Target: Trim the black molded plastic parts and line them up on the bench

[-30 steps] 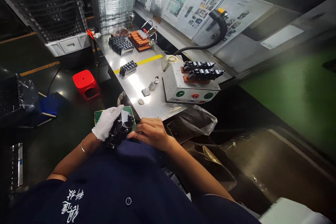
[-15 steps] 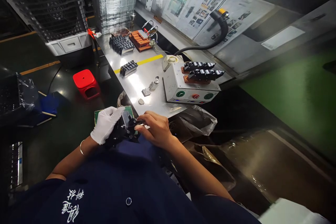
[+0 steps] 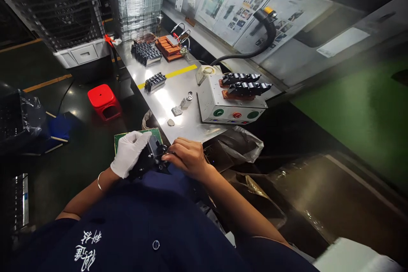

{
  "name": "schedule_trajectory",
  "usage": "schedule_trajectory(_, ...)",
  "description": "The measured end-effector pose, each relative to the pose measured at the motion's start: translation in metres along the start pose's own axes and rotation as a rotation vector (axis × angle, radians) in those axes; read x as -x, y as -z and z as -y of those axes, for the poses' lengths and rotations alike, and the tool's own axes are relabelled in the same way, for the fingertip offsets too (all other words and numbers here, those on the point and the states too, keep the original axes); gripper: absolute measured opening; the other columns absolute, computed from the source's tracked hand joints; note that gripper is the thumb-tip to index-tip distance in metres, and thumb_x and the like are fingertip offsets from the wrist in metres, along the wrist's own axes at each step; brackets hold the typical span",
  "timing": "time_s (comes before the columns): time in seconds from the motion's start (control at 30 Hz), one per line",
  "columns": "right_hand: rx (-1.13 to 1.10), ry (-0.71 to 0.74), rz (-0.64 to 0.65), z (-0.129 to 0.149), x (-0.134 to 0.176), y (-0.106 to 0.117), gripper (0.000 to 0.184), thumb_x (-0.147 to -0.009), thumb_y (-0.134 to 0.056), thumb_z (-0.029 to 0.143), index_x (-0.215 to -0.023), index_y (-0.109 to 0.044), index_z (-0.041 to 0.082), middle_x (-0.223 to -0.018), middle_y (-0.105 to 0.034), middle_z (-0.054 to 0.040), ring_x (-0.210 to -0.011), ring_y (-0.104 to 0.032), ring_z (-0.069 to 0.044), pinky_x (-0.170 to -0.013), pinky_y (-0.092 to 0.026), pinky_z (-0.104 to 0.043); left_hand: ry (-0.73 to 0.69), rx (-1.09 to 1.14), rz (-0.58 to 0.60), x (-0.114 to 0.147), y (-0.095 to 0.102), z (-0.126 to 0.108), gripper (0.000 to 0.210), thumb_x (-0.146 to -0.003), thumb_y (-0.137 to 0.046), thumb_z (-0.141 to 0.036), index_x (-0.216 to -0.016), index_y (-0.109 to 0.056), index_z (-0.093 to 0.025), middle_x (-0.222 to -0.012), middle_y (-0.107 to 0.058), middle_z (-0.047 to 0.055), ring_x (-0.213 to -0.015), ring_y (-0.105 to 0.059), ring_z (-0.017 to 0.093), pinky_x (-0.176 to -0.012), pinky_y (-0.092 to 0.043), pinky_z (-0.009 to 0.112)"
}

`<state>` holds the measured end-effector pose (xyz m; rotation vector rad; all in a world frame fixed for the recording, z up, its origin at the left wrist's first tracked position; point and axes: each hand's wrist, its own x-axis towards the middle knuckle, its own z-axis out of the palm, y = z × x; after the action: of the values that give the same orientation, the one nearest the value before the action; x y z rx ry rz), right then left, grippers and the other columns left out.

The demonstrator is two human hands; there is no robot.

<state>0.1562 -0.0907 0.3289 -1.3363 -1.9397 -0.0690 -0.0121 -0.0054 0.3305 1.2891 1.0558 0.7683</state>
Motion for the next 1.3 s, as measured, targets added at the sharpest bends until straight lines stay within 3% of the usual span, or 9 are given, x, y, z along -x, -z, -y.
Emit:
schedule_trajectory(0.2, -0.089, -0.008, 0.077, -0.003, 0.003, 0.002, 0.043, -0.095, -0.047, 0.044, -0.061, -0.052, 0.018, -0.055, -0.050, 0.0005, -0.053, -0.043, -0.010, -0.052, -0.030, -0.024, -0.099, -0.073, 0.031, 0.000, 0.002, -0.004, 0.034, -0.071, -0.069, -0.044, -0.055, -0.058, -0.015, -0.053, -0.051, -0.004, -0.053, -0.041, 0.008, -0.052, -0.037, 0.021)
schedule_trajectory(0.37, -0.301, -0.091, 0.211, -0.008, -0.001, 0.012, 0.049, -0.084, -0.052, 0.063, -0.072, -0.056, 0.016, -0.062, -0.051, 0.0005, -0.056, -0.044, -0.010, -0.052, -0.031, -0.023, -0.189, -0.173, 0.149, 0.002, 0.006, -0.011, 0.031, -0.071, -0.070, -0.040, -0.053, -0.058, -0.016, -0.051, -0.053, -0.003, -0.051, -0.044, 0.009, -0.049, -0.037, 0.021)
schedule_trajectory(0.53, -0.535, -0.072, 0.336, -0.009, -0.004, 0.017, 0.045, -0.086, -0.056, 0.055, -0.063, -0.049, 0.017, -0.059, -0.043, 0.0040, -0.053, -0.040, -0.008, -0.049, -0.030, -0.021, -0.207, -0.214, 0.254, 0.002, 0.005, -0.016, 0.031, -0.071, -0.070, -0.039, -0.052, -0.060, -0.017, -0.053, -0.058, -0.001, -0.050, -0.048, 0.010, -0.050, -0.038, 0.022)
schedule_trajectory(0.63, -0.477, -0.090, 0.306, -0.008, -0.002, 0.016, 0.043, -0.089, -0.055, 0.048, -0.061, -0.048, 0.017, -0.059, -0.043, 0.0036, -0.054, -0.041, -0.008, -0.051, -0.031, -0.021, -0.194, -0.207, 0.201, 0.001, 0.003, -0.015, 0.032, -0.071, -0.070, -0.040, -0.051, -0.059, -0.018, -0.051, -0.056, -0.001, -0.050, -0.047, 0.010, -0.049, -0.038, 0.022)
schedule_trajectory(0.83, -0.214, -0.064, 0.160, -0.005, 0.000, 0.011, 0.043, -0.091, -0.049, 0.051, -0.067, -0.053, 0.017, -0.063, -0.049, 0.0000, -0.056, -0.044, -0.010, -0.052, -0.031, -0.023, -0.183, -0.185, 0.097, -0.002, 0.003, -0.009, 0.031, -0.072, -0.069, -0.040, -0.053, -0.059, -0.017, -0.052, -0.053, -0.002, -0.052, -0.044, 0.009, -0.051, -0.038, 0.022)
schedule_trajectory(1.3, -0.138, -0.063, 0.168, -0.007, -0.003, 0.010, 0.045, -0.091, -0.047, 0.055, -0.068, -0.055, 0.017, -0.065, -0.052, -0.0006, -0.058, -0.046, -0.011, -0.053, -0.032, -0.024, -0.176, -0.193, 0.075, -0.003, 0.004, -0.008, 0.031, -0.071, -0.069, -0.040, -0.053, -0.059, -0.017, -0.052, -0.054, -0.002, -0.053, -0.045, 0.010, -0.052, -0.039, 0.022)
